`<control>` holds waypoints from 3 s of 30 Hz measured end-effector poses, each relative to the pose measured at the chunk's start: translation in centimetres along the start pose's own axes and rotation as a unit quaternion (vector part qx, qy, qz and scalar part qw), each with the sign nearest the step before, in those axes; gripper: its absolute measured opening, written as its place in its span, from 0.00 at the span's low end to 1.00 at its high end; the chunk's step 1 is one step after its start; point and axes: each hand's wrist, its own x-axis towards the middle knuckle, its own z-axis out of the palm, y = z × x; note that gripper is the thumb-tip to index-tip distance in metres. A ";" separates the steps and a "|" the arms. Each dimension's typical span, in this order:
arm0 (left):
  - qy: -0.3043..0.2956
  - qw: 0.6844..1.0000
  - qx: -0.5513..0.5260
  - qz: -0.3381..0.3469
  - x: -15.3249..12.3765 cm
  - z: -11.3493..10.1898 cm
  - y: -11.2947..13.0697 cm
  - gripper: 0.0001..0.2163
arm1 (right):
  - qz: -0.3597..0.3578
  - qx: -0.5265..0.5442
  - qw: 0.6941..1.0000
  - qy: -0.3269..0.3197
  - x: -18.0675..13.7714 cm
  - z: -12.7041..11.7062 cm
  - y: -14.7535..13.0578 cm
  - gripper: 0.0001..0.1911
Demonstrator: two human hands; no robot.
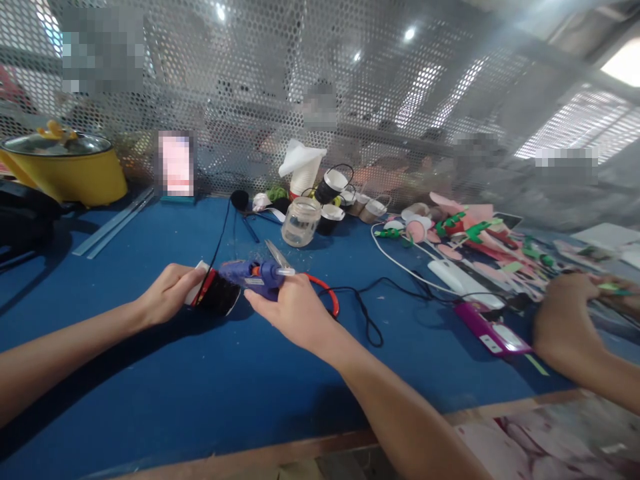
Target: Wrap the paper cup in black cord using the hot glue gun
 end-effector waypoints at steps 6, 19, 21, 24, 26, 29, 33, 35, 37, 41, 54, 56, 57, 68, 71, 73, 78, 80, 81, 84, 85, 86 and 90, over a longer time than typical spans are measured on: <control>-0.005 0.999 0.017 0.033 -0.1 0.0 0.0 0.19 | -0.006 0.005 1.000 0.007 -0.1 0.0 0.0 0.11; -0.002 1.000 0.005 0.024 -0.1 -0.1 0.2 0.19 | -0.012 -0.009 1.000 0.004 -0.3 -0.3 -0.2 0.12; 0.001 1.000 0.009 0.021 0.0 -0.1 0.1 0.19 | -0.015 -0.007 1.000 0.004 -0.3 -0.3 -0.2 0.12; 0.002 1.000 0.016 0.025 0.0 0.0 0.1 0.19 | -0.017 -0.001 1.000 0.009 -0.4 -0.3 -0.3 0.12; 0.000 1.000 0.016 0.025 0.1 0.0 0.1 0.19 | -0.015 0.005 1.000 0.006 -0.4 -0.3 -0.3 0.11; 0.001 1.000 0.009 0.014 0.1 0.0 0.0 0.19 | 0.013 0.027 0.999 -0.017 -0.5 -0.6 -0.2 0.11; 0.000 1.000 0.003 0.007 0.1 0.1 -0.1 0.18 | 0.058 0.125 0.989 -0.049 -0.3 -1.1 0.6 0.12; 0.001 1.000 0.002 0.002 0.1 0.1 -0.1 0.18 | 0.061 0.192 0.978 -0.048 0.0 -1.4 1.2 0.09; 0.001 1.000 0.000 -0.004 0.1 0.1 -0.1 0.18 | 0.073 0.252 0.965 -0.022 0.5 -1.8 1.7 0.06; 0.002 1.000 0.000 -0.007 0.0 0.1 0.0 0.18 | 0.106 0.331 0.934 0.084 2.2 -3.0 2.9 0.06; 0.005 1.000 -0.006 0.008 0.0 0.1 0.0 0.18 | 0.254 0.304 0.912 0.103 11.2 -6.9 7.5 0.07; 0.004 1.000 -0.004 0.010 0.0 0.1 0.0 0.18 | 0.269 0.289 0.914 0.092 11.6 -6.9 8.0 0.07; 0.004 1.000 -0.003 0.010 0.0 0.1 -0.1 0.18 | 0.276 0.280 0.915 0.088 11.7 -6.8 8.2 0.08; -0.001 1.000 0.007 0.010 0.0 0.1 0.0 0.18 | 0.256 0.026 0.940 0.223 9.5 -8.0 7.2 0.13; -0.003 1.000 0.010 0.017 0.0 0.0 0.1 0.18 | 0.091 -0.176 0.937 0.288 7.8 -7.0 4.9 0.14; -0.006 0.999 0.016 0.033 0.0 0.0 0.1 0.19 | 0.002 -0.152 0.962 0.225 7.0 -5.2 3.2 0.16; -0.004 0.996 0.040 0.074 0.0 0.1 0.3 0.19 | -0.010 0.053 0.997 -0.046 6.9 1.4 1.0 0.21; -0.004 0.995 0.044 0.091 -0.1 0.1 0.5 0.19 | 0.014 0.107 0.989 -0.097 7.3 3.3 0.8 0.21; -0.005 0.994 0.045 0.100 -0.1 0.0 0.5 0.19 | 0.024 0.134 0.985 -0.104 7.4 3.9 0.8 0.20; -0.006 0.991 0.047 0.122 -0.2 0.0 0.6 0.18 | 0.048 0.221 0.971 -0.076 7.6 4.7 0.6 0.14; -0.005 0.991 0.047 0.126 -0.1 0.0 0.6 0.18 | 0.054 0.247 0.965 -0.067 7.6 4.7 0.6 0.11; -0.003 0.991 0.047 0.125 -0.1 0.0 0.6 0.17 | 0.058 0.270 0.959 -0.063 7.5 4.7 0.5 0.10; 0.000 0.998 0.033 0.062 0.0 0.0 0.6 0.17 | 0.054 0.334 0.940 -0.050 7.2 4.3 0.5 0.08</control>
